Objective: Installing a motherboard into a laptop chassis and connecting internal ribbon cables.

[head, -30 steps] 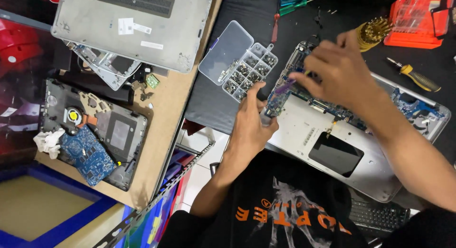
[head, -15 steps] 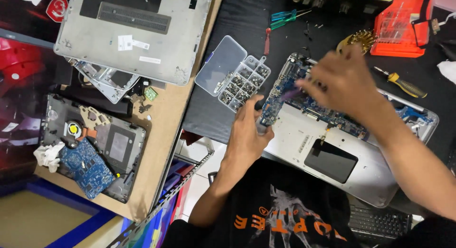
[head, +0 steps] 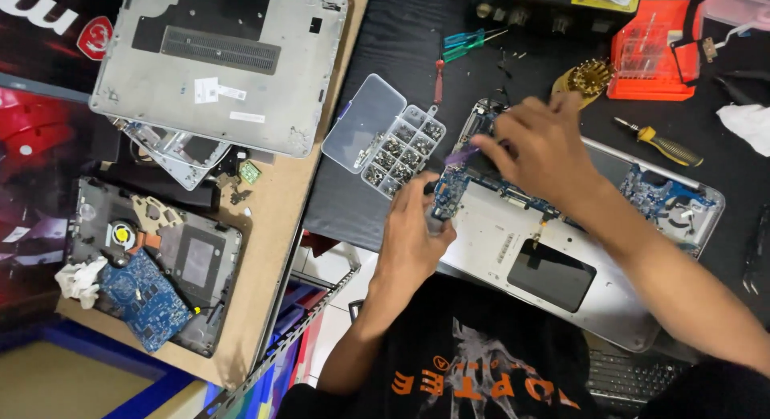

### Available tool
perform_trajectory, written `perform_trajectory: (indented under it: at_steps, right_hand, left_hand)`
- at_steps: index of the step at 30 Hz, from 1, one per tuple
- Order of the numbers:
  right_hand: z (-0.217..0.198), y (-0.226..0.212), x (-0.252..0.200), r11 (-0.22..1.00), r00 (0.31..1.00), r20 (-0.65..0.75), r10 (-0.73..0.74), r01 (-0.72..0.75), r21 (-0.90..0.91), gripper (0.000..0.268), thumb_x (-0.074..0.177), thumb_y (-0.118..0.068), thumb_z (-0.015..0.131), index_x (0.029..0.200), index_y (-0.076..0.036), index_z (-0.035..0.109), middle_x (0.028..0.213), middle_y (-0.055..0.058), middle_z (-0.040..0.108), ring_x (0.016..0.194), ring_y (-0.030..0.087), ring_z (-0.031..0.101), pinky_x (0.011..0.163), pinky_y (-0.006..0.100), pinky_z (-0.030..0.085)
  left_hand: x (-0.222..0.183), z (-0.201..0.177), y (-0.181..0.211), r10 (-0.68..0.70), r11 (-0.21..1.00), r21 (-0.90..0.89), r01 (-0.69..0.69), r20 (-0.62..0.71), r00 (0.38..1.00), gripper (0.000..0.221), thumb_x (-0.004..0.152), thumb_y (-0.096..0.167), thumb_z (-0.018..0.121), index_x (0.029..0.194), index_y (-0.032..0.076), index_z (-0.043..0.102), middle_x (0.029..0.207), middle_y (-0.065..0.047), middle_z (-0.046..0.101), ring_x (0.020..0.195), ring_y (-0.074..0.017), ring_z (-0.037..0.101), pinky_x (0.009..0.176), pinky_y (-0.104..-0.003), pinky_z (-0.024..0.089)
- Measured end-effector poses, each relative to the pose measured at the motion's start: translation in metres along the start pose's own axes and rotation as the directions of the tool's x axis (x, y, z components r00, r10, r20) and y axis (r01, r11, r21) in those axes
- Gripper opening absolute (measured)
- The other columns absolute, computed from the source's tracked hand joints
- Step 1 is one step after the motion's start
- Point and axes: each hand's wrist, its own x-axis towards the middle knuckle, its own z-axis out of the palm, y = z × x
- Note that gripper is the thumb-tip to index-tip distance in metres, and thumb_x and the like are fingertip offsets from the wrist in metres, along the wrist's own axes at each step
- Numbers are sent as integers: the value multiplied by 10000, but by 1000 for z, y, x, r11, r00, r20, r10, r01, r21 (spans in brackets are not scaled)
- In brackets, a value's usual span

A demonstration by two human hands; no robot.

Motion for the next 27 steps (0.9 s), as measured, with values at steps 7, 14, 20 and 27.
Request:
perform_trajectory:
  at_steps: [7, 14, 20, 27]
  right_hand:
    - [-6, -22, -26, 966, 976, 52, 210, -199, -166, 388, 1040, -456, 716, 814, -163, 601, 822, 79, 676, 798, 245, 666, 864, 433, 377]
    - [-19, -18, -49, 918, 922, 105, 373, -350, -187, 334, 1077, -389, 701, 850, -162, 609, 895, 137, 710, 865, 283, 723, 913, 424, 389]
    - [1, -17, -45, 920, 923, 113, 369, -345, -183, 289, 1086, -361, 647, 891, -152, 605, 912, 152, 711, 905, 300, 730, 892, 421, 411]
    - [-9, -4, -66, 883, 889, 74, 451, -434, -177, 296, 1098, -315, 709, 889, -134, 605, 877, 145, 685, 869, 314, 709, 922, 425, 391]
  left_hand:
    - [-1, 11, -22, 136, 986, 107, -129, -66, 988, 714, 667, -71, 777, 1329, 46, 536, 1069, -242, 618, 1038, -429, 706, 804, -438, 661]
    - [4, 6, -16, 159, 971, 187, -148, -41, 986, 732, 671, -64, 762, 1370, 45, 577, 955, -203, 605, 940, -400, 664, 738, -473, 627]
    - [8, 7, -18, 207, 941, 277, -195, -16, 978, 725, 668, -23, 755, 1374, 39, 606, 943, -202, 611, 914, -412, 627, 712, -506, 583]
    - [10, 10, -27, 130, 935, 328, -135, 37, 991, 724, 684, 51, 754, 1393, 88, 611, 997, -172, 613, 954, -385, 621, 765, -498, 578]
